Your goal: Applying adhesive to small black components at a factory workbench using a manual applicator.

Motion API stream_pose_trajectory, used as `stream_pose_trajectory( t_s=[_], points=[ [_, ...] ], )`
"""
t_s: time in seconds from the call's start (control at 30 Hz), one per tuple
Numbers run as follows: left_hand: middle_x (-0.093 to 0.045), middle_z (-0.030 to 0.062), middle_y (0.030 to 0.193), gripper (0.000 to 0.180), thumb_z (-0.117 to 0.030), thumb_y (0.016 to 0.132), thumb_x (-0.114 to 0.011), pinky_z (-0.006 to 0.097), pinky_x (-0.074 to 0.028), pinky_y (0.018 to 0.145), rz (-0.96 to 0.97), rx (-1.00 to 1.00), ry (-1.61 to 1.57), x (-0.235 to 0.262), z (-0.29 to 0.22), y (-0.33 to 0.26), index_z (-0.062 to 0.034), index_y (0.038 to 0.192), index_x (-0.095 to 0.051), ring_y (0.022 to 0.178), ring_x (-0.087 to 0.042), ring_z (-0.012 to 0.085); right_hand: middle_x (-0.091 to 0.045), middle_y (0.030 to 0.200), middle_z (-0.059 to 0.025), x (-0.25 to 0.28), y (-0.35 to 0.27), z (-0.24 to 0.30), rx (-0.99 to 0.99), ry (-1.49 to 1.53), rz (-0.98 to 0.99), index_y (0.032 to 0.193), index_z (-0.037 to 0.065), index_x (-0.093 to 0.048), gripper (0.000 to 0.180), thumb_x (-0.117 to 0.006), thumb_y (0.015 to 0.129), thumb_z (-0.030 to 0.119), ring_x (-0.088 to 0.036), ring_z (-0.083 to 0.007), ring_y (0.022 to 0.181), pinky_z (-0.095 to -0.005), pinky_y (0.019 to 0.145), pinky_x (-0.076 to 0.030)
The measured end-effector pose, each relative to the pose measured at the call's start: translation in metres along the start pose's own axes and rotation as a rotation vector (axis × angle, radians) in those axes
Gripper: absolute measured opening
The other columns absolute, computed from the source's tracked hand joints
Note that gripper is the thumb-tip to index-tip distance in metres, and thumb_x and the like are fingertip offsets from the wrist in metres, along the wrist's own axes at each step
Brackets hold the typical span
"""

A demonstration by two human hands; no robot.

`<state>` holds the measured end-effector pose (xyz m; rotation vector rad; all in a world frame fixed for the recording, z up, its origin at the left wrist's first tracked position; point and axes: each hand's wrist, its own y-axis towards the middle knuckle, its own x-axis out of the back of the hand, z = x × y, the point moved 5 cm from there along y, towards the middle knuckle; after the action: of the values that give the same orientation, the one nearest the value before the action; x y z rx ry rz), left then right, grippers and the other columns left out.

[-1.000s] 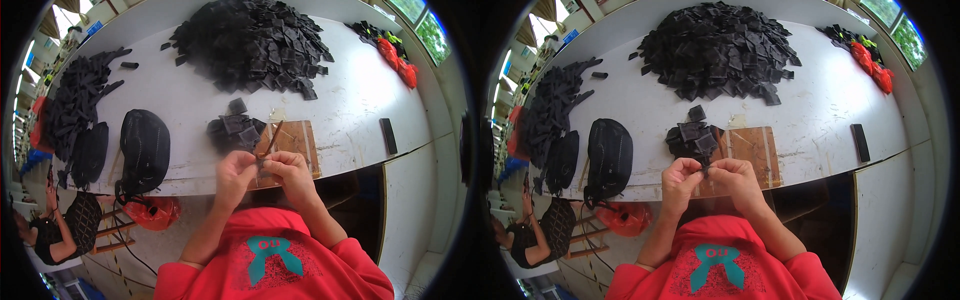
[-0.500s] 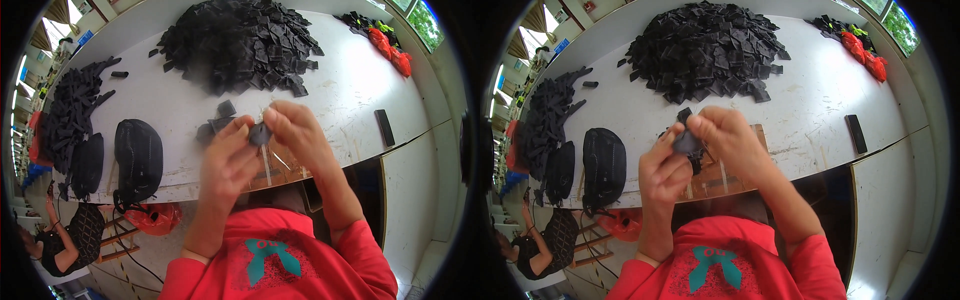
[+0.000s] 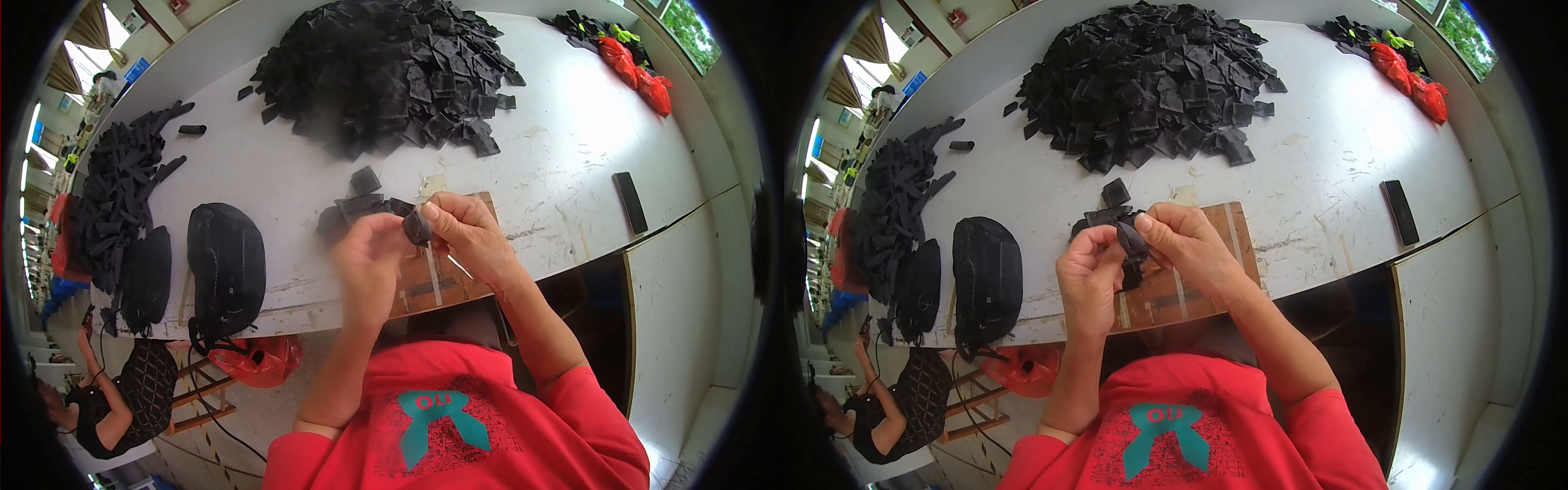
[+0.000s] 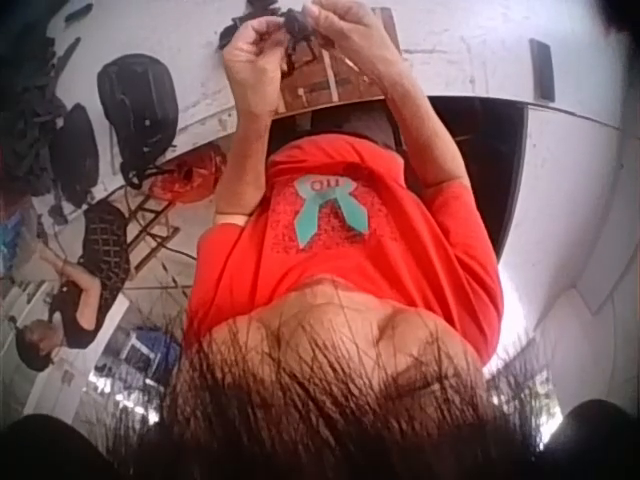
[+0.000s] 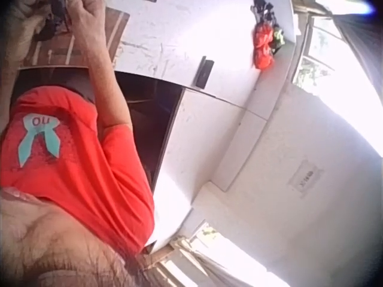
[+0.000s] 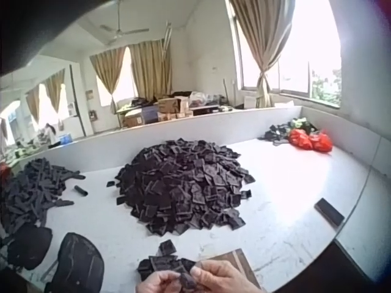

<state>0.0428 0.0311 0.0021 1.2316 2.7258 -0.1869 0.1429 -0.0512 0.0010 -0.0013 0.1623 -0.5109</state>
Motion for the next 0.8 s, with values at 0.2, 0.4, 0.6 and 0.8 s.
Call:
stream_pose_trajectory(
  t_s=[0.2,0.4,0.6,0.8],
  points=[
    [-0.056,0.0036,0.087,0.018,0.000,0.083,-0.051,0.014,-0.035,0.048,-0.054,-0.092,-0.169,-0.001,-0.014,-0.002,0.0032,0.101,-0.052,0.053,-0.043,0.0028,-0.040,0.055,0.0056,-0.002,-0.001,0.002,-0.020,0.078,-0.040,0.067,0.006,-0.049,0.032,-0.048,0.089,0.029,-0.035,-0.0022,0.051,-0.0186,0.044,-0.028],
    [-0.059,0.0066,0.088,0.015,-0.002,0.077,-0.057,0.023,-0.044,0.067,0.096,-0.552,0.318,-0.004,-0.041,0.009,-0.0004,0.092,-0.058,0.072,-0.056,0.0138,-0.047,0.055,-0.0034,0.008,-0.009,0.023,0.370,-0.368,-0.428,0.083,0.000,-0.057,0.017,-0.060,0.080,0.016,-0.047,-0.0099,0.052,-0.0232,0.049,-0.039],
    [-0.060,0.0040,0.079,0.007,0.001,0.077,-0.057,0.021,-0.043,0.067,-0.001,-0.434,0.081,0.001,-0.037,0.005,0.0003,0.083,-0.060,0.073,-0.055,0.0107,-0.052,0.064,-0.0071,-0.012,-0.023,0.040,0.469,-0.451,-0.327,0.087,0.002,-0.060,0.021,-0.067,0.073,0.015,-0.051,-0.0120,0.052,-0.0254,0.048,-0.040],
    [-0.060,0.0099,0.093,0.013,0.001,0.080,-0.056,0.030,-0.044,0.083,0.031,-0.354,-0.451,0.012,-0.012,0.004,-0.0005,0.093,-0.059,0.087,-0.056,0.0176,-0.059,0.067,-0.0041,-0.020,-0.020,0.039,0.164,-0.062,-0.259,0.090,-0.002,-0.060,0.013,-0.057,0.081,0.007,-0.057,-0.0115,0.060,-0.0208,0.055,-0.045]
  ],
)
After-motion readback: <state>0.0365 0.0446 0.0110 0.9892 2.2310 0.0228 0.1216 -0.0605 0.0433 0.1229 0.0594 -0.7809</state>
